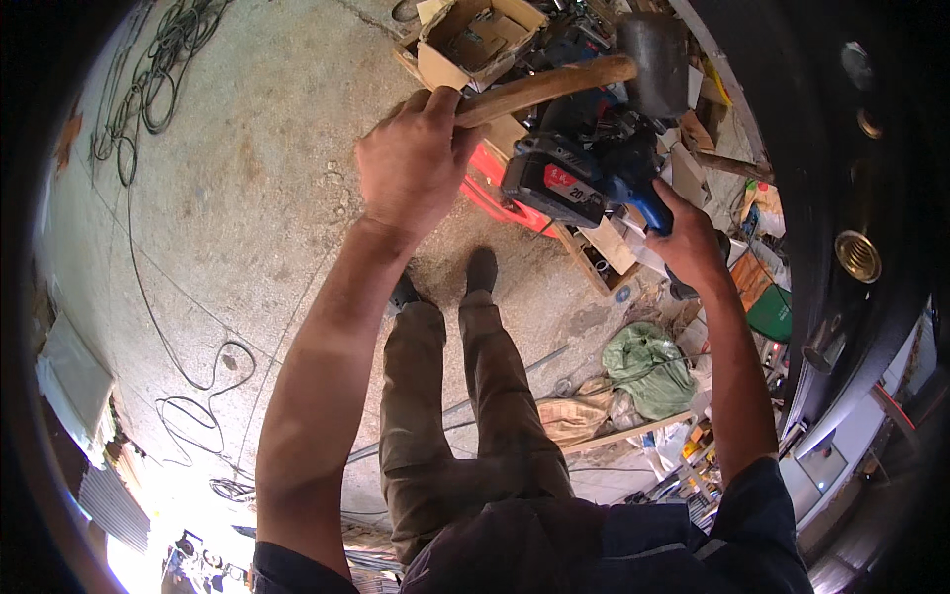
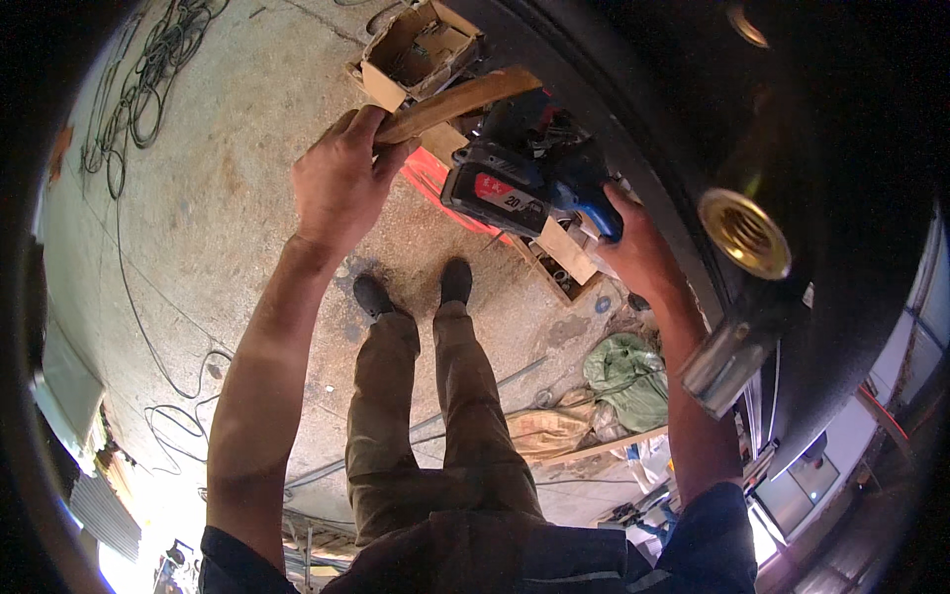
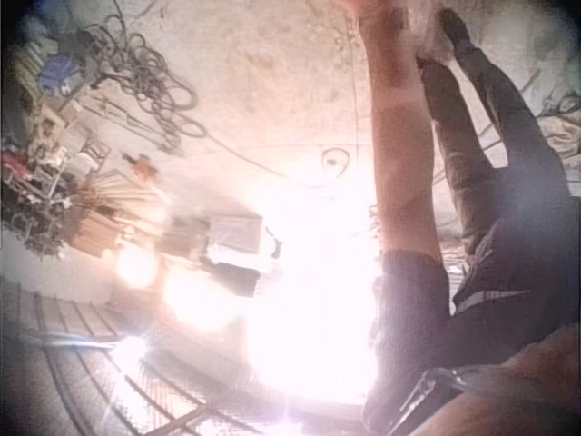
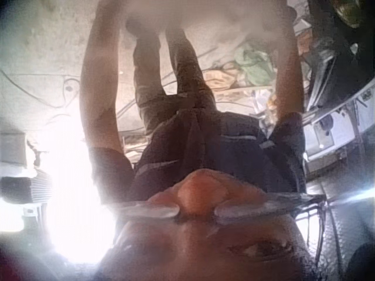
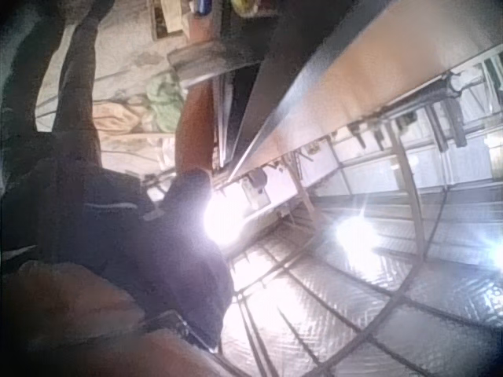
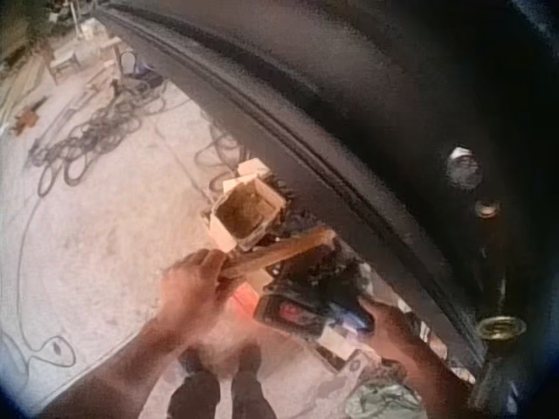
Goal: The person walks through a cluttered workshop, picks up a cordless drill, and uses it to drive screws into a wooden tabletop. They handle small metal brackets and screws while working on the table assembly.
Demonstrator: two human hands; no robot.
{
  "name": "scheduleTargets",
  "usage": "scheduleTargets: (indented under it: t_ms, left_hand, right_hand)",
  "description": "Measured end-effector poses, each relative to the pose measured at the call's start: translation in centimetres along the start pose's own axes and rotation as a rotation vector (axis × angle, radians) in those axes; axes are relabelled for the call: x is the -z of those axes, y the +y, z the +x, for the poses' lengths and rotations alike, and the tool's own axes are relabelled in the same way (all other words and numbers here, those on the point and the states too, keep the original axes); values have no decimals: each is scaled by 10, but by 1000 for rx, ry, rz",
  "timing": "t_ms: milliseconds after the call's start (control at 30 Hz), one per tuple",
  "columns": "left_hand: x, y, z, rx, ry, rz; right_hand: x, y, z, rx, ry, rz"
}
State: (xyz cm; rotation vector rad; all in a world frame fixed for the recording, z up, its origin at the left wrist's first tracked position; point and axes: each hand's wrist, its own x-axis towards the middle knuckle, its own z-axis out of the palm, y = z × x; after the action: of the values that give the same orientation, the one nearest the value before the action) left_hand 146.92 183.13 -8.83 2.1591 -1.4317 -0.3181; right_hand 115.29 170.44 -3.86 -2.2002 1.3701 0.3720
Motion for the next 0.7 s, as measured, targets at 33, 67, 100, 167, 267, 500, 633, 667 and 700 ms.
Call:
scheduleTargets:
  t_ms: [33,67,100,167,267,500,633,667,700]
  left_hand:
    - [-1,4,1,20,1,-29]
    - [-1,7,3,40,2,-60]
    - [-1,12,5,58,1,-95]
    - [8,23,15,102,-1,-57]
    - [11,33,45,121,-49,11]
    - [28,58,85,87,-300,106]
    - [3,53,92,4,-133,155]
    - [6,55,96,42,-159,143]
    - [11,58,96,24,-183,118]
  right_hand:
    - [5,-2,-6,-45,-15,4]
    - [5,0,-7,-55,-8,22]
    - [6,5,-9,-69,1,37]
    - [9,18,-18,-15,70,23]
    - [14,25,-28,6,127,107]
    - [29,25,-65,-58,181,463]
    - [28,36,-90,-123,256,635]
    - [29,29,-92,-129,250,721]
    - [27,23,-96,-85,268,799]
